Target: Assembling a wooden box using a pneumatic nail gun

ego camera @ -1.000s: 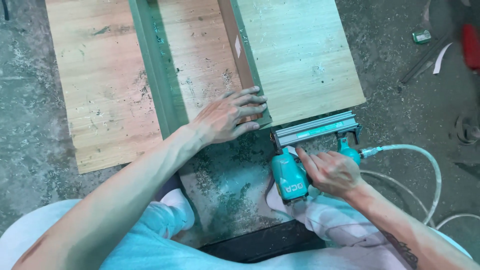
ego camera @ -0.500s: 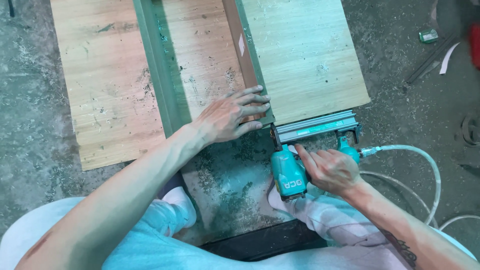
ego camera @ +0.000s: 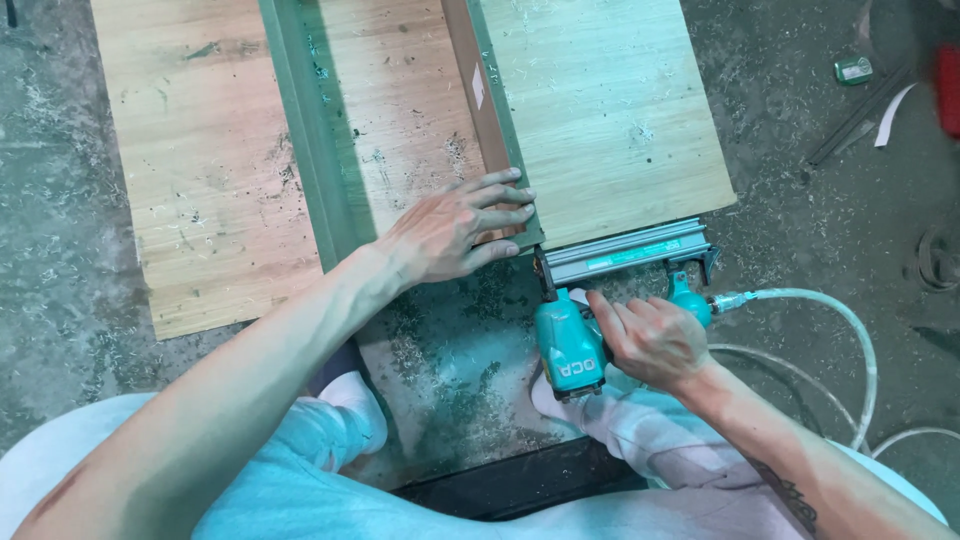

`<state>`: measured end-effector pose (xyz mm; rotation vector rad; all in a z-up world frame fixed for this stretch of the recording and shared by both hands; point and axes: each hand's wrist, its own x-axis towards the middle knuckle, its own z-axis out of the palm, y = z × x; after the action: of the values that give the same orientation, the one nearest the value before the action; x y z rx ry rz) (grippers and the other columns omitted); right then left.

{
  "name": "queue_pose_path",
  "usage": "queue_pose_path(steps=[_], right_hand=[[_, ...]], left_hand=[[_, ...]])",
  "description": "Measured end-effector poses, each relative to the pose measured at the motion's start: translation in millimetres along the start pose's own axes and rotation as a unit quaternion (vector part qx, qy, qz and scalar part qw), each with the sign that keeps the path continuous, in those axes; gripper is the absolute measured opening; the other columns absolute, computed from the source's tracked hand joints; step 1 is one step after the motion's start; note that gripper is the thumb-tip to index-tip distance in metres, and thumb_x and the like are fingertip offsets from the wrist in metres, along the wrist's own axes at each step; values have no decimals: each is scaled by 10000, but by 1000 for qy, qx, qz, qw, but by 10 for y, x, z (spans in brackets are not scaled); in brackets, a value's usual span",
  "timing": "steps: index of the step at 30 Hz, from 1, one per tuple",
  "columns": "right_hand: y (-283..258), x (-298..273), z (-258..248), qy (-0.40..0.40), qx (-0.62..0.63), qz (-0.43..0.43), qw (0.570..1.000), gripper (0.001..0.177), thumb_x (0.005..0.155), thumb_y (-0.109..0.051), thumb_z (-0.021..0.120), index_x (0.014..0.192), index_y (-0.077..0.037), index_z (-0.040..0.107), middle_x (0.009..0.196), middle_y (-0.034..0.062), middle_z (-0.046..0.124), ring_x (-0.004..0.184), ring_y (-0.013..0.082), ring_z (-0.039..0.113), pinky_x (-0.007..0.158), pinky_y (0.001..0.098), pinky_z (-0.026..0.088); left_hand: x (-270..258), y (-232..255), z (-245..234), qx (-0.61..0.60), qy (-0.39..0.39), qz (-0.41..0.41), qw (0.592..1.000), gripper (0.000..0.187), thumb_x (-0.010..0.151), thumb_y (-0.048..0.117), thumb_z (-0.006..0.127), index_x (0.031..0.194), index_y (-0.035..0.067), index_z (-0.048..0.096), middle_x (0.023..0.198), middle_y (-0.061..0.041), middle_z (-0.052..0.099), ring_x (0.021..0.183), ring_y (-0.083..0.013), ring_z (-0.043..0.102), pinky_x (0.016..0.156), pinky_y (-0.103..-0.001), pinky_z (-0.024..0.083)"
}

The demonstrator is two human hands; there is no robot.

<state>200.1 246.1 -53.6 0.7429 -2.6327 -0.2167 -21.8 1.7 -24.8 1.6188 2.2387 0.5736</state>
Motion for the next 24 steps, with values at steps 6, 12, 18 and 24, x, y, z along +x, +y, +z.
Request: queue_pose_path(steps=[6,12,18,24], right_hand=[[-20,6,31,6,3,7,1000,366,851,-64,460,1127,-43,700,626,17,511,595,229,599,585,338,516],[-23,12,35,10,2,10,1000,305,884,-83,470,1087,-49,695,624,15,498,598,232,591,588,343,515],[-31,33,13,14,11,11,1000,263,902,-75,479,1051,-36,693,623,31,509,592,235,592,584,340,516],[-41,-19,58,16,22,11,1000,227,934,-77,487,1021,-40,693,620,38,505,594,248,593,579,348,515]], left_hand=[[1,-2,23,2,14,0,1000,438,1024,483,549,1333,197,672,1456,-57,602,1499,-256,365,1087,-601,438],[2,-13,42,-3,11,-1,1000,433,1027,464,551,1335,183,673,1442,-72,615,1495,-268,374,1102,-597,424],[-2,16,13,-3,13,1,1000,421,1028,463,555,1329,194,676,1446,-63,610,1498,-259,369,1096,-602,428],[-20,18,1,-5,16,9,1000,423,1032,470,544,1331,198,673,1437,-65,614,1497,-263,368,1086,-593,438]])
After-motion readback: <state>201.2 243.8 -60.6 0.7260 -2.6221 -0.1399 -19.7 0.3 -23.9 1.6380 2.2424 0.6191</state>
